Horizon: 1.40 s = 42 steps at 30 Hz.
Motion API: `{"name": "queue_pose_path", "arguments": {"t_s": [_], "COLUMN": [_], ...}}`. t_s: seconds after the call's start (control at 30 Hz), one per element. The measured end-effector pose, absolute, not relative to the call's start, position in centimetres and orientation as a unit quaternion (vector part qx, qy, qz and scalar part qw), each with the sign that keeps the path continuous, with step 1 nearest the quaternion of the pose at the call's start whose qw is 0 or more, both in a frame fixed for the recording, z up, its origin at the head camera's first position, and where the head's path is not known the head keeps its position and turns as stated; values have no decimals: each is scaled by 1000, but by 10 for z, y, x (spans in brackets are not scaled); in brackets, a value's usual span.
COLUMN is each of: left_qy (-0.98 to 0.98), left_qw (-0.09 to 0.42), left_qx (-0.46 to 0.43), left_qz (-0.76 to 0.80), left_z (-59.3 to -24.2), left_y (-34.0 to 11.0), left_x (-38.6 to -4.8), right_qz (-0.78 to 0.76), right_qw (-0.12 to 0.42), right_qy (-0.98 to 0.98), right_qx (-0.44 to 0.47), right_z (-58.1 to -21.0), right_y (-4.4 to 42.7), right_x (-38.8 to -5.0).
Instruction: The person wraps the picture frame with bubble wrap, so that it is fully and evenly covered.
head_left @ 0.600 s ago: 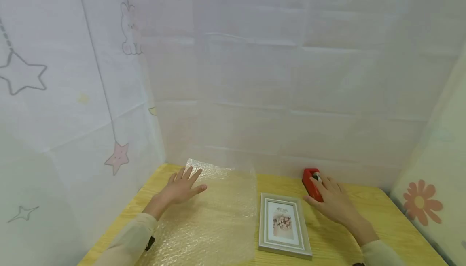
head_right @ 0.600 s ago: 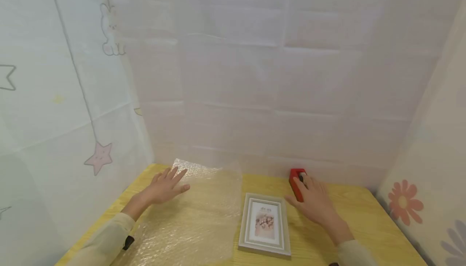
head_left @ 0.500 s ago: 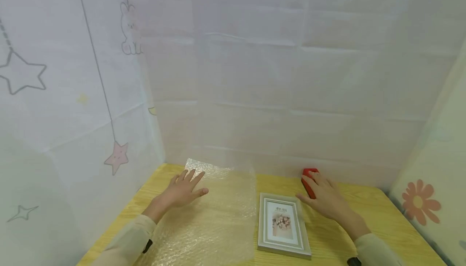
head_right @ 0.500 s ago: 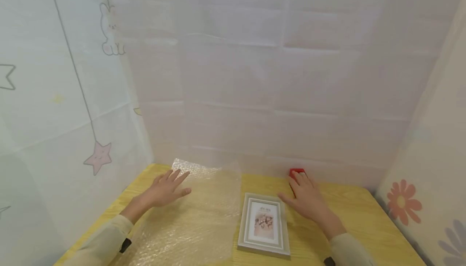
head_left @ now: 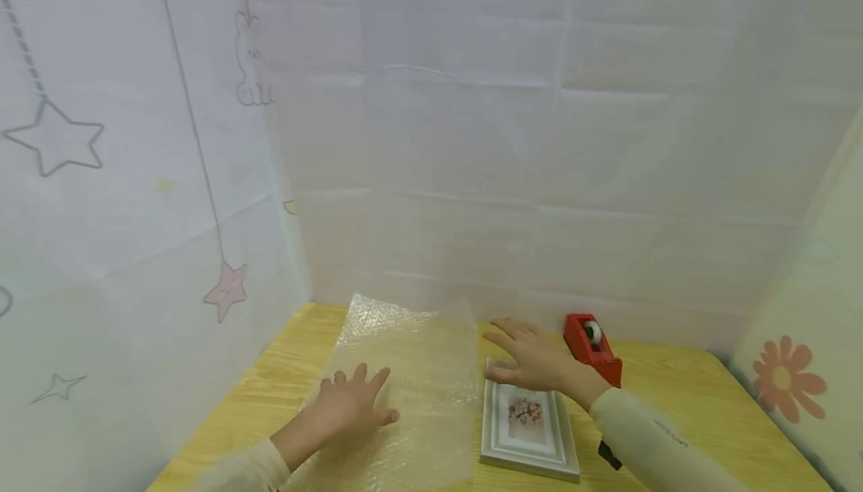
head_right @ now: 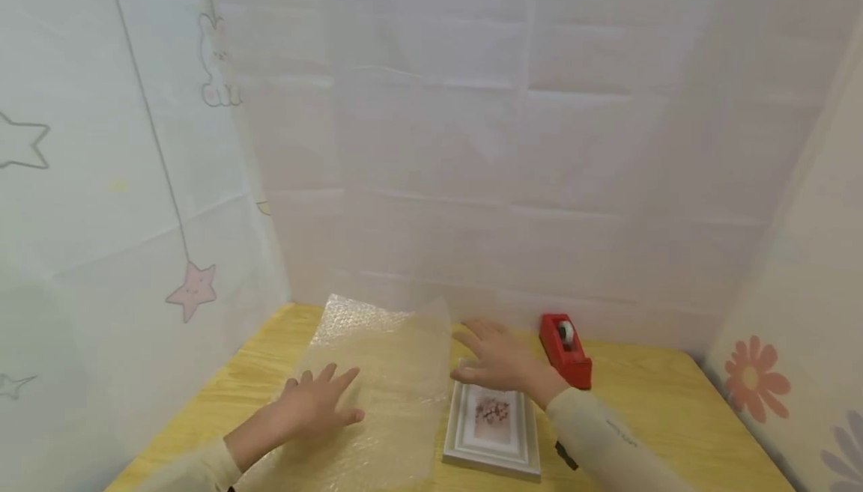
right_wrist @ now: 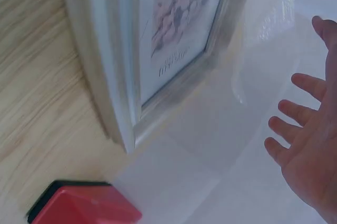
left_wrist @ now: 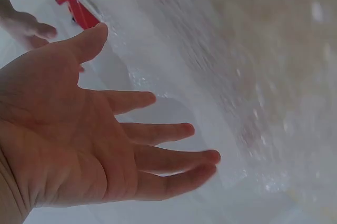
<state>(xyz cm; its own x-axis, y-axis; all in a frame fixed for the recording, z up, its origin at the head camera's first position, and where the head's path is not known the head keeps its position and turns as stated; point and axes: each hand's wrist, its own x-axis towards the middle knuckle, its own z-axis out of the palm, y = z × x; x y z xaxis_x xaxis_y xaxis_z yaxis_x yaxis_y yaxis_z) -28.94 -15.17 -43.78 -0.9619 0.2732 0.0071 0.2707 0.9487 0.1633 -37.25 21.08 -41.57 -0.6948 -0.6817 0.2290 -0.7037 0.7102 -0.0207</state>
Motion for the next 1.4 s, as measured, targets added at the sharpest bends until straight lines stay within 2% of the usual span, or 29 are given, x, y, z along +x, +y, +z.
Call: {"name": "queue_pose_path", "arguments": {"t_s": [0.23,0.53,0.87,1.4], "left_qy": [992,984,979,971], "left_qw": [34,52,84,104], "left_qx": [105,139,162,196], "left_qz": [58,100,90,93], "left_z": [-442,-451,-451,-457], "left_y": [-139,-149,-160,-184], "left_x": [-266,-259,-267,-301], "right_qz": [36,-10,-6,-19], "right_qw": [34,-33,-50,-28], "right_qy": [-911,-897,-909,-918], "right_qx": [408,441,415,395], "right_z": [-434,-449,-455,-460], "right_y": [180,157,153,144], "right_x": [-385,-387,-384,-380]}}
